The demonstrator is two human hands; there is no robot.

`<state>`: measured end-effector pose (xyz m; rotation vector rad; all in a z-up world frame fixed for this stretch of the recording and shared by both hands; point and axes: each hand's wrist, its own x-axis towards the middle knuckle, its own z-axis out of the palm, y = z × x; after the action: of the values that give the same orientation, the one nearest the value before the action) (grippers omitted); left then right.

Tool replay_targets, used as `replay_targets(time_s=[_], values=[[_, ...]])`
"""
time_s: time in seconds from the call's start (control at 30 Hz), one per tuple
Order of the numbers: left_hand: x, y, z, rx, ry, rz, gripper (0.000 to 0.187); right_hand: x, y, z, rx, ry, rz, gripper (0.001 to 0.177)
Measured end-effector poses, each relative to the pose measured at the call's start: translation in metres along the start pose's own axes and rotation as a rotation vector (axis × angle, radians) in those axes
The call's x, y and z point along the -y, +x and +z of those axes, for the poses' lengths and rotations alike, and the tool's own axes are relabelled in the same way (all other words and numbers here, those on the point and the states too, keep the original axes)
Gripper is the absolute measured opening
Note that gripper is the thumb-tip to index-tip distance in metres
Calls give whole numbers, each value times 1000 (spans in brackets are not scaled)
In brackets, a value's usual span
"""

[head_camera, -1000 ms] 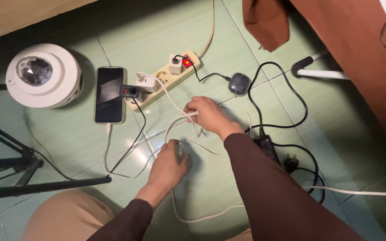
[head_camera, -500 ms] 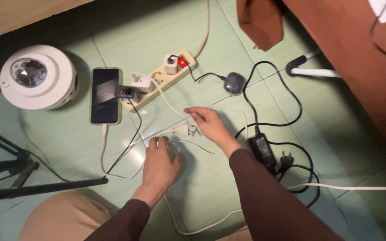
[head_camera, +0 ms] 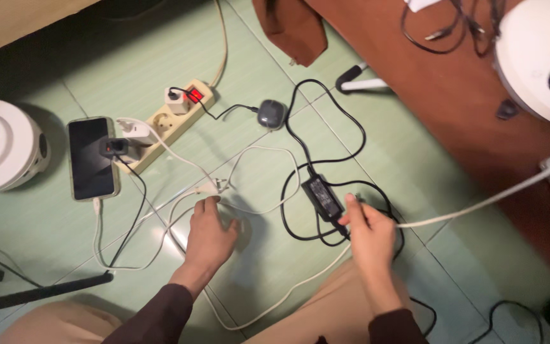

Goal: The person sits on the floor and organizes multiple electronic cables and devices. They plug a phone charger into a power strip, connect the cable to a smartphone, and then plug a laptop charger into the same strip and connect it to a laptop. The person also coils a black cable and places it on a nearby table.

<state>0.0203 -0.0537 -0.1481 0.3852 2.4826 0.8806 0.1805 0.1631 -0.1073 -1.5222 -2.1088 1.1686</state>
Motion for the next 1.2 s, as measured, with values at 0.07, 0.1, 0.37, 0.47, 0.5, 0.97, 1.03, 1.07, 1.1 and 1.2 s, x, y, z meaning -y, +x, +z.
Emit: replay_targets(time_s=[0.07, 0.1, 0.37, 0.47, 0.5, 0.97, 1.03, 1.07, 1.1, 1.2], values=[[-5, -4, 4, 14, 12, -11, 64, -8, -4, -19, -13, -13, -24, 36], [-6, -6, 6, 15, 18, -8, 64, -11, -5, -24, 1, 21, -37, 32], [-16, -29, 20, 57, 25, -2, 63, -35, 23, -5, -2, -41, -224, 32], [-16, -37, 25, 73, 17, 21, 62, -59, 58, 21, -18, -211, -103, 40], [-16, -41, 26, 85, 21, 23, 62, -69, 73, 29, -4, -318, -45, 44], [-33, -49, 1, 166, -41, -22, 60, -57, 85, 17, -123, -382, -172, 56], [-41, -45, -5, 172, -119, -75, 56, -16, 71, -3, -118, -191, -208, 52], [-46, -42, -8, 176, -158, -102, 54, 4, 65, -9, -64, -27, -172, 50], [-51, -41, -11, 159, -226, -78, 52, 25, 59, -12, -7, 136, -136, 49], [-70, -33, -26, 123, -407, -15, 48, 81, 47, -10, 146, 494, -162, 46]])
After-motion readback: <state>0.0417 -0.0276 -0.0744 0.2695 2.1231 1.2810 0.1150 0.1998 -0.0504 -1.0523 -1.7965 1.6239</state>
